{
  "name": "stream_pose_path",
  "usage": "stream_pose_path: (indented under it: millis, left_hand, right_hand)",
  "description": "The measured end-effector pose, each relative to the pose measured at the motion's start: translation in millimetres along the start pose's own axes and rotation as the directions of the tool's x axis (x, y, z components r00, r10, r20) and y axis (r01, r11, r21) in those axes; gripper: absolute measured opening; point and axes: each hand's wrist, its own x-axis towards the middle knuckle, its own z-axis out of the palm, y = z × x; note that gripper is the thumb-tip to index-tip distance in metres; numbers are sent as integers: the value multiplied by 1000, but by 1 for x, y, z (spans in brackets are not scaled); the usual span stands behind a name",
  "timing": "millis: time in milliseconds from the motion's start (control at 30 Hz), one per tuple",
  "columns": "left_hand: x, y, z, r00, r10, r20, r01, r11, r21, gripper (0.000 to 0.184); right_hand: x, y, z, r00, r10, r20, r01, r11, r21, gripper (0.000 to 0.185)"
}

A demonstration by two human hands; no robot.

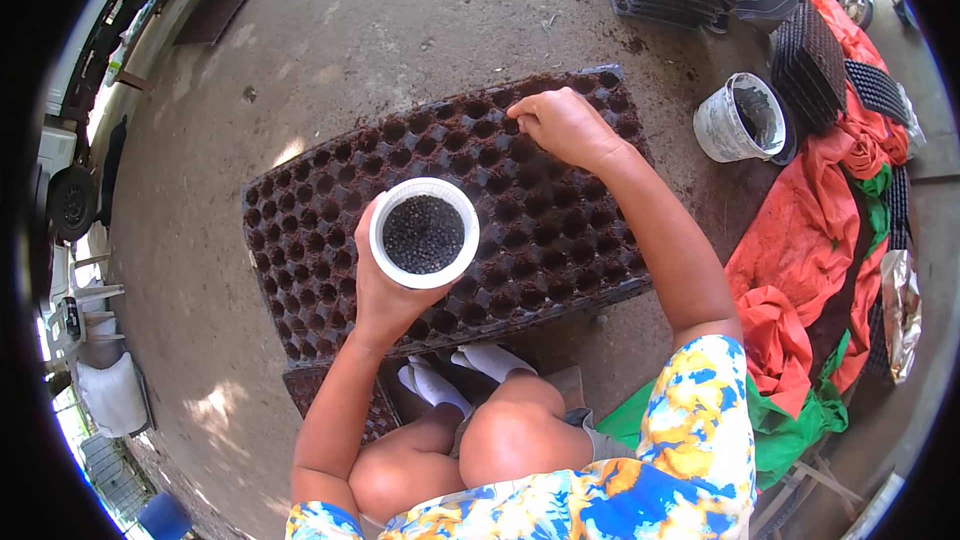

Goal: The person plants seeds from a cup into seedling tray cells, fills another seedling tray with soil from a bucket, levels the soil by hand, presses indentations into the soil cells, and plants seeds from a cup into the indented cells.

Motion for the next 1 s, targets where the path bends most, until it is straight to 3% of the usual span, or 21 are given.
stream_pose_path:
  millis: [167,267,400,500,600,700,767,900,1000]
  left_hand:
    - [0,-1,-1,1000,-4,22,2,997,73,104]
    - [0,0,1,1000,-1,-8,1,1000,-9,98]
    - [0,-2,1,1000,-12,-8,12,1000,-21,97]
    - [1,-1,1,1000,3,26,-3,1000,26,98]
    - [0,-1,6,997,39,72,-43,998,55,101]
    - [3,6,9,988,139,64,-148,972,181,97]
    - [4,11,8,984,152,97,-167,970,175,97]
    - [2,8,9,978,157,135,-178,972,156,99]
    - [-2,7,9,988,79,135,-90,993,76,101]
  right_hand:
    - [0,-2,-3,999,20,-30,-19,999,32,18]
    - [-3,-9,-9,999,41,-21,-40,998,46,17]
    - [-14,-12,-7,997,-20,81,18,1000,22,14]
    - [-29,-36,-18,963,-178,-204,190,981,43,13]
    - [-49,-78,-12,896,-419,-145,434,895,99,5]
    - [-65,-101,6,849,-527,-45,505,834,-222,11]
    - [-74,-111,21,843,-533,68,533,812,-239,24]
    - [-77,-117,34,807,-552,208,590,756,-283,25]
    - [-77,-113,29,834,-539,118,551,824,-133,25]
